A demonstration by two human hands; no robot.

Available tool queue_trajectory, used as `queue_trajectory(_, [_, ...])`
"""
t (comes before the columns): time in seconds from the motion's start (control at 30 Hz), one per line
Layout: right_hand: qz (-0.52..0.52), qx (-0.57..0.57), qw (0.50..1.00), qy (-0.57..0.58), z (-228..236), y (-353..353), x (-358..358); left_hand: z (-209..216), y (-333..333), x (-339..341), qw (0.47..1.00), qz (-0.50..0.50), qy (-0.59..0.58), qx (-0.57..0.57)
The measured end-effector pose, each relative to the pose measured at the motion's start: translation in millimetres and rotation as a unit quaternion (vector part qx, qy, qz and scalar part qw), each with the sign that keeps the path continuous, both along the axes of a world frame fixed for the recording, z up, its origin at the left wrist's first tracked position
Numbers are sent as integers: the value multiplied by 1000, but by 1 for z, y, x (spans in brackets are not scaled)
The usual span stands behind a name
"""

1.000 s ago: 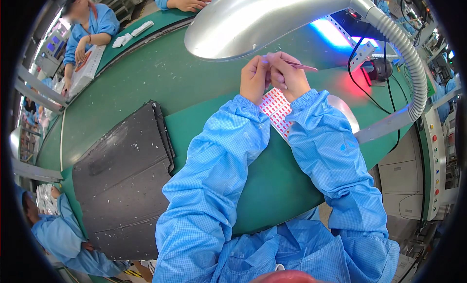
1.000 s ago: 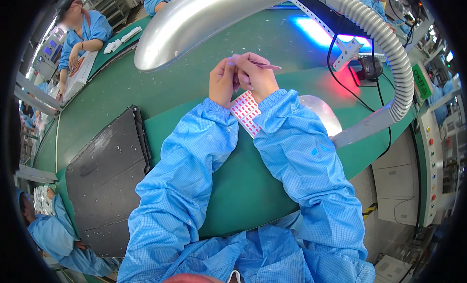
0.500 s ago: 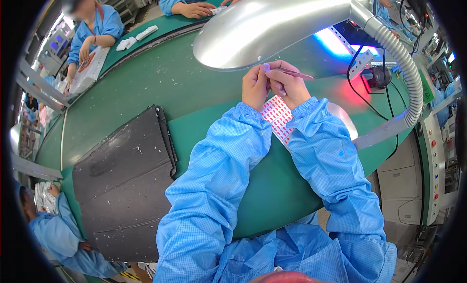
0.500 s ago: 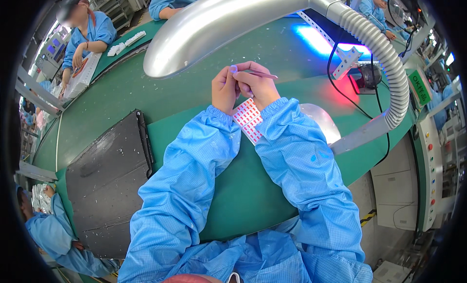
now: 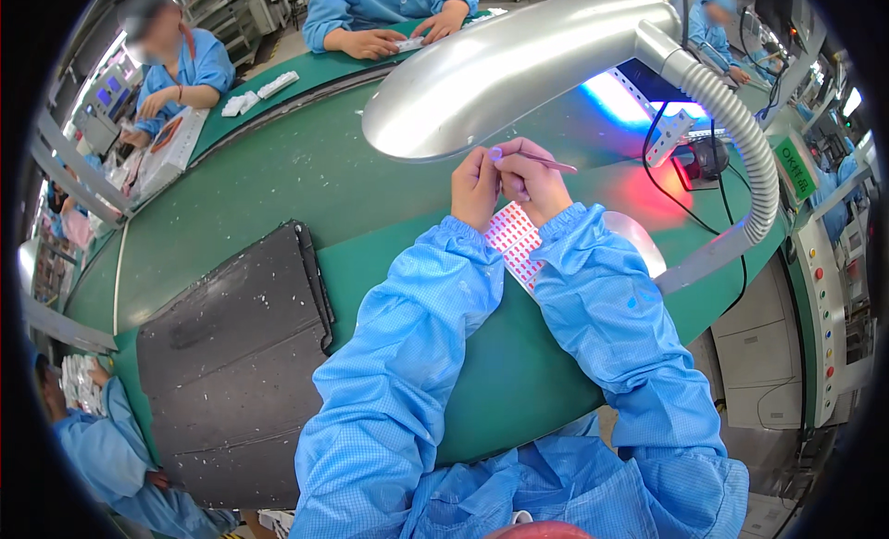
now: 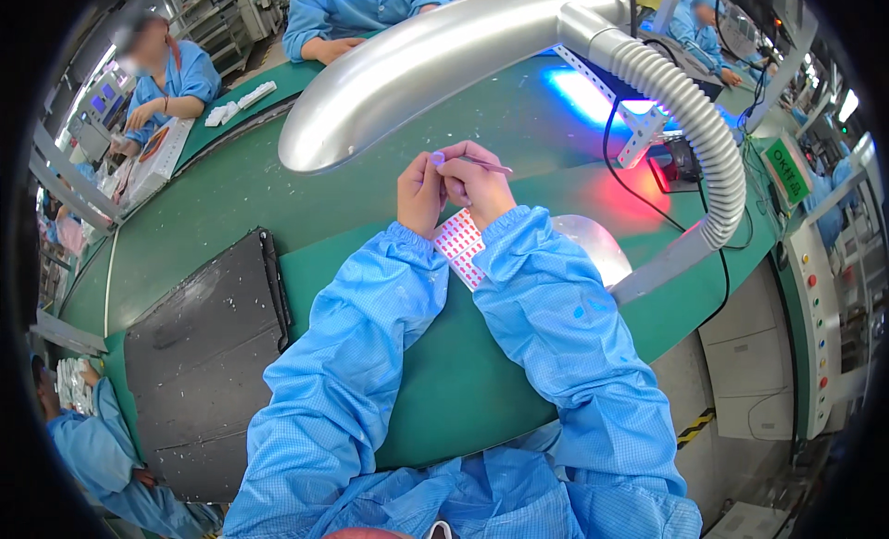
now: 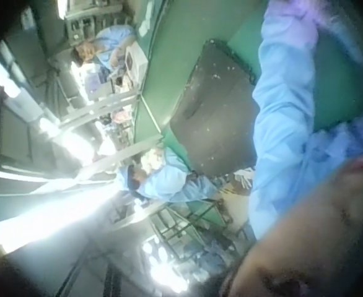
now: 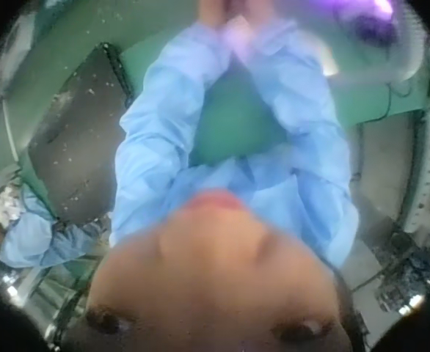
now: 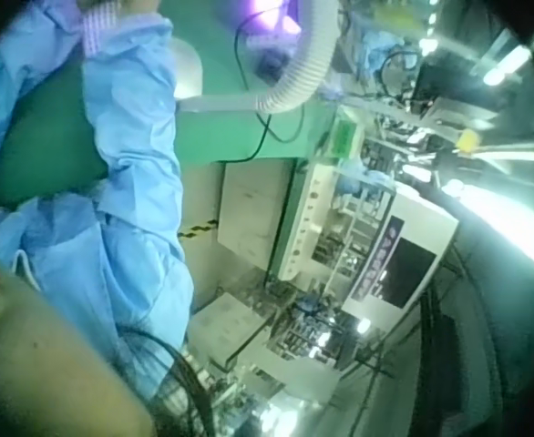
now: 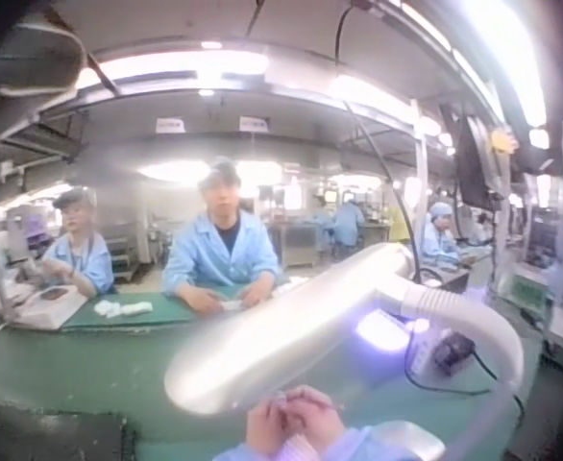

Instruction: Assembling and inspecting small electronic components at a manual assembly station.

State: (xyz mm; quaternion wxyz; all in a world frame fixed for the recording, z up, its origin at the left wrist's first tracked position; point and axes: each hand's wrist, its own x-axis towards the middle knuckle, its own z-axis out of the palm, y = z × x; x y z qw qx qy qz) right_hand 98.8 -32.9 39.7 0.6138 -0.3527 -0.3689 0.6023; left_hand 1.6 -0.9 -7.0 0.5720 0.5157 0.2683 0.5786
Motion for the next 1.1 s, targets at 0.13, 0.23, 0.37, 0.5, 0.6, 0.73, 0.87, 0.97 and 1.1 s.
queue_trajectory(0.13, [-12,8,1000,-16,-3,1,-1,-2,-1,0,1000,-2,-2,8])
queue_trajectory(0.23, [-13,11,1000,-25,0,-2,-2,-5,-1,1,999,6,15,34])
queue_trajectory(0.37, [-10,21,998,-50,2,-4,-4,-4,-2,-1,1000,-15,-23,4])
queue_trajectory(0.5, [-20,12,999,-48,2,-4,-2,-1,-3,2,1000,-18,-21,-2])
queue_trajectory(0.6, [-18,7,999,-47,2,-3,-2,-1,-3,1,1000,-10,-14,0])
queue_trajectory(0.73, [-21,1,999,-42,2,-3,-2,-3,-1,0,1000,-10,-9,6])
queue_trajectory(0.87, [-71,5,996,-59,-3,0,2,-1,-5,-2,998,-2,49,26])
queue_trajectory(0.97, [-168,-3,980,-105,6,-5,4,14,-12,2,1000,22,6,11])
queue_trajectory(1.1, [-205,17,975,-89,4,-2,5,6,-5,4,992,114,-51,16])
